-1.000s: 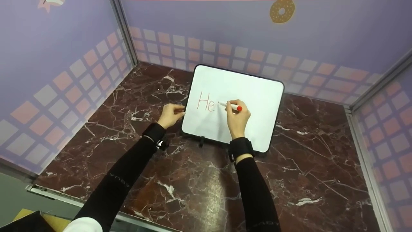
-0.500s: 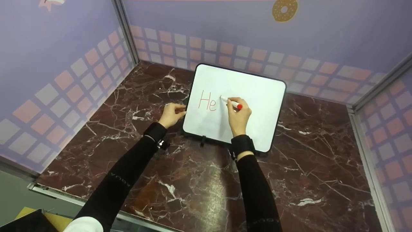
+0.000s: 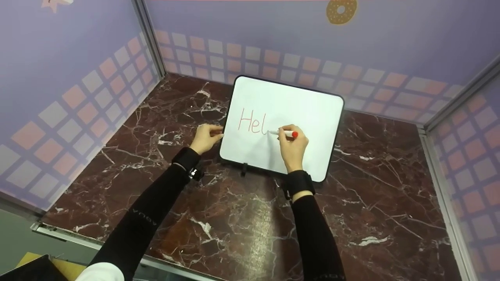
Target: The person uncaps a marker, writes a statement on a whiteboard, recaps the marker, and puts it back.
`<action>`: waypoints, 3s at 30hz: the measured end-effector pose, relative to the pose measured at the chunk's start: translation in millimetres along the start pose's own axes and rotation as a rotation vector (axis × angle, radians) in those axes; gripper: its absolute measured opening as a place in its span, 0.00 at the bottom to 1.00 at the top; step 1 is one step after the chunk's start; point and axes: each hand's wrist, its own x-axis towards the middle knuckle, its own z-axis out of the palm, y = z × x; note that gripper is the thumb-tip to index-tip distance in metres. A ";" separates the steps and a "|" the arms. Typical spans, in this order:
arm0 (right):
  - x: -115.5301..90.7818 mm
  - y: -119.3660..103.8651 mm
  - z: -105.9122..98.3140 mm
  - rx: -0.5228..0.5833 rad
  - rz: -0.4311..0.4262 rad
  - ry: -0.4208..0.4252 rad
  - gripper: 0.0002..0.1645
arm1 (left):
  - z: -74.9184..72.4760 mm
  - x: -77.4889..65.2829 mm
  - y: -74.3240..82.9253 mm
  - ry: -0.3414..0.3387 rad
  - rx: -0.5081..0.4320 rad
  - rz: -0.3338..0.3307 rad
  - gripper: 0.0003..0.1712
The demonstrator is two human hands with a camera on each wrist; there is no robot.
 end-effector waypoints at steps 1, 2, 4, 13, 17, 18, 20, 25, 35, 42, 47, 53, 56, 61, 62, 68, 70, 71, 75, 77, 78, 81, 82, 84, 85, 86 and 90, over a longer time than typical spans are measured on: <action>1.3 0.5 -0.3 0.014 -0.005 0.014 0.09 | -0.1 -0.5 -0.4 0.003 0.001 0.000 0.17; 2.8 1.1 -0.4 0.026 -0.013 0.026 0.09 | -0.3 -1.1 -0.6 0.007 -0.001 0.001 0.16; 6.7 1.7 -0.3 0.054 -0.027 0.044 0.10 | -0.5 -1.9 -0.8 0.013 -0.002 0.004 0.16; 20.6 2.0 5.4 0.073 -0.062 0.052 0.10 | -1.1 -1.1 -1.9 0.002 0.016 0.017 0.16; 20.2 1.4 5.1 0.054 -0.063 0.039 0.10 | -0.9 -1.0 -1.5 0.003 0.012 0.026 0.16; 19.5 1.3 4.4 0.049 -0.063 0.033 0.09 | -0.7 -1.1 -1.4 0.005 0.011 0.029 0.16; 17.1 1.3 2.4 0.029 -0.062 0.016 0.09 | -0.5 -1.4 -1.2 0.007 0.009 0.030 0.16; 9.7 2.3 -5.1 -0.020 -0.039 -0.023 0.08 | -1.0 -1.1 -1.1 0.001 0.000 0.021 0.17; 5.4 5.4 -21.1 -0.003 0.003 -0.014 0.09 | -0.7 -0.3 -1.1 0.004 -0.008 0.009 0.16; 5.6 8.6 -23.2 0.016 -0.026 0.036 0.09 | -1.8 0.2 -0.4 -0.020 0.002 -0.005 0.17; 7.3 8.7 -22.4 0.017 -0.036 0.047 0.10 | -0.5 0.7 -1.2 -0.013 0.004 0.004 0.17; 8.4 3.1 -25.9 -0.027 0.007 0.104 0.10 | -0.5 0.9 -0.2 0.008 0.006 0.014 0.16; 7.8 3.1 -27.4 -0.032 0.054 0.113 0.09 | -0.7 0.3 0.0 0.004 0.012 0.011 0.16; 8.6 6.4 -26.5 0.037 0.152 0.070 0.09 | 0.3 -1.6 0.0 -0.003 0.015 0.008 0.17; 9.4 6.9 -25.6 0.056 0.161 0.061 0.09 | 0.6 -1.8 0.1 0.001 0.014 0.008 0.17; 12.2 7.1 -21.9 0.111 0.132 0.095 0.10 | 4.6 -3.0 1.1 -0.008 0.004 0.004 0.17; 12.2 6.9 -22.8 0.115 0.114 0.123 0.10 | 5.8 -3.1 1.2 -0.014 0.007 0.004 0.17; 12.1 7.1 -23.8 0.116 0.106 0.136 0.10 | 6.1 -3.1 1.2 -0.014 0.008 0.004 0.17; 12.6 8.0 -30.3 0.135 0.077 0.193 0.10 | 5.6 -2.5 1.3 -0.009 0.009 0.006 0.17; 13.1 9.1 -34.7 0.125 0.068 0.216 0.09 | 4.3 -2.4 1.5 -0.009 0.006 0.003 0.17; 13.4 9.7 -37.0 0.114 0.067 0.223 0.09 | 3.8 -2.2 1.3 -0.007 0.006 0.005 0.17; 13.6 11.1 -43.1 0.062 0.070 0.225 0.09 | 1.8 -1.7 0.6 -0.003 0.000 0.005 0.17; 13.6 11.6 -44.8 0.048 0.068 0.219 0.09 | 1.2 -1.6 0.2 0.000 -0.001 0.004 0.17; 13.8 12.4 -47.5 0.033 0.061 0.210 0.09 | 0.7 -0.9 -1.1 0.007 -0.008 0.007 0.17; 13.9 12.8 -48.6 0.030 0.057 0.207 0.09 | 0.5 -0.7 -1.7 0.007 -0.013 0.008 0.17; 14.0 13.3 -49.4 0.030 0.052 0.204 0.09 | 0.5 -0.3 -2.1 0.010 -0.015 0.010 0.17; 14.3 15.4 -51.9 0.051 0.038 0.188 0.10 | 1.2 0.4 -3.7 0.008 -0.018 0.007 0.16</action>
